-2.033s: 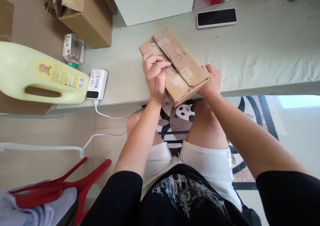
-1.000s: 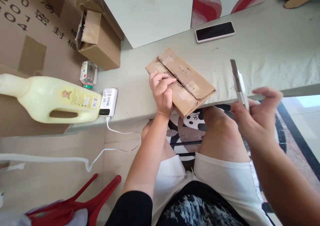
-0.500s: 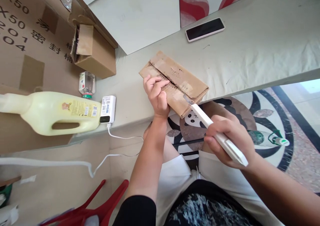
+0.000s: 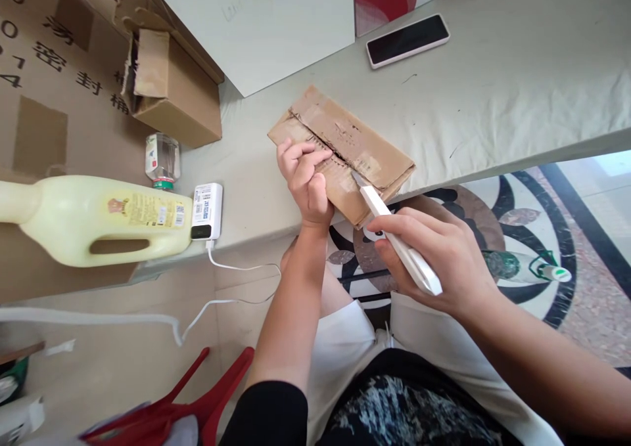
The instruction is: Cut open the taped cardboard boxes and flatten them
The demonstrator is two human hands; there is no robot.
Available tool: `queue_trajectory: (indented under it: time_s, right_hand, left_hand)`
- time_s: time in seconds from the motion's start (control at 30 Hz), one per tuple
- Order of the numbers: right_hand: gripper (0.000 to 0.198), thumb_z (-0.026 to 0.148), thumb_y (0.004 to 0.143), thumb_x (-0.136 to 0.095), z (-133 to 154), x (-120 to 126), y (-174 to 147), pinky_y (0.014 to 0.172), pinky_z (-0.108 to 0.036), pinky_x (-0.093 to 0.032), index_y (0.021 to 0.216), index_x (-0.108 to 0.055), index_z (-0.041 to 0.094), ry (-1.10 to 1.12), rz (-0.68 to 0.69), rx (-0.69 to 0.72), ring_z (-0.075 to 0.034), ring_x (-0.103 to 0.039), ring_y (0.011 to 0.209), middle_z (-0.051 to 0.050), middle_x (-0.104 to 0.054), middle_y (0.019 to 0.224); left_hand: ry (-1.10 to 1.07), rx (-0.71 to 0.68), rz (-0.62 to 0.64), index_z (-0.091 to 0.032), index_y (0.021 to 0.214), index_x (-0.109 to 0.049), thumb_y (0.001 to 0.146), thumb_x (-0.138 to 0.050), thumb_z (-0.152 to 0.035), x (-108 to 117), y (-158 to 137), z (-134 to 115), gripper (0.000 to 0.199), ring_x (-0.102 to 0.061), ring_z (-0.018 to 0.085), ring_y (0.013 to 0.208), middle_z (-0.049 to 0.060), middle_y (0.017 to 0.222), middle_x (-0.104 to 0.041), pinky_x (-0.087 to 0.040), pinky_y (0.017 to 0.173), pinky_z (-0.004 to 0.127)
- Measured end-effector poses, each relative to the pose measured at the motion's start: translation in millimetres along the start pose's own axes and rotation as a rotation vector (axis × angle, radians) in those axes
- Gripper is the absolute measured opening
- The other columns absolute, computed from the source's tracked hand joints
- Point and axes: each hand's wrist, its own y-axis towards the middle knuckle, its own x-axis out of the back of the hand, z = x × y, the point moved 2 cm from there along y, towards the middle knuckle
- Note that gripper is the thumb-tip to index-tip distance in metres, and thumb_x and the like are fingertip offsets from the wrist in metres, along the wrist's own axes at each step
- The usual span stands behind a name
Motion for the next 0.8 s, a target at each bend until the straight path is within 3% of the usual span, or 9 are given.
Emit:
queue_trajectory:
  time_s: [0.33,0.63,0.8]
  right_hand:
    - [0.013,0.016,0.094,-0.058,1.9,-2.7,8.4,0.056,-0.020,-0.049,0.102,-0.063,0.024,-0.103,-0.018,-0.046,-0.011,-0.069,0.068,0.001,-0.073,0.083]
    - [0.013,0.015,0.093,-0.059,0.9,1.9,-11.1,0.059,-0.021,-0.049,0.105,-0.061,0.022,-0.012,-0.063,-0.019,-0.011,-0.067,0.068,0.000,-0.072,0.083]
    - [0.013,0.014,0.093,-0.058,-3.9,-2.5,-3.8,0.061,-0.021,-0.052,0.101,-0.062,0.023,-0.006,-0.111,-0.031,-0.010,-0.069,0.069,0.002,-0.074,0.085]
  left_hand:
    - [-0.005,-0.027,0.004,-0.021,0.092,-0.073,0.097,-0.033,-0.041,1.0,0.5,2.1,0.045,-0.054,0.026,0.114,0.008,0.104,-0.059,-0.034,0.120,0.049]
    - [0.005,-0.016,0.002,-0.022,0.093,-0.072,0.099,-0.030,-0.043,-0.7,-1.1,1.0,0.047,-0.055,0.026,0.113,0.008,0.105,-0.059,-0.031,0.122,0.051]
    - [-0.038,-0.030,0.003,-0.023,0.093,-0.071,0.098,-0.032,-0.040,-0.9,-0.1,2.4,0.043,-0.055,0.026,0.113,0.007,0.105,-0.058,-0.031,0.121,0.050]
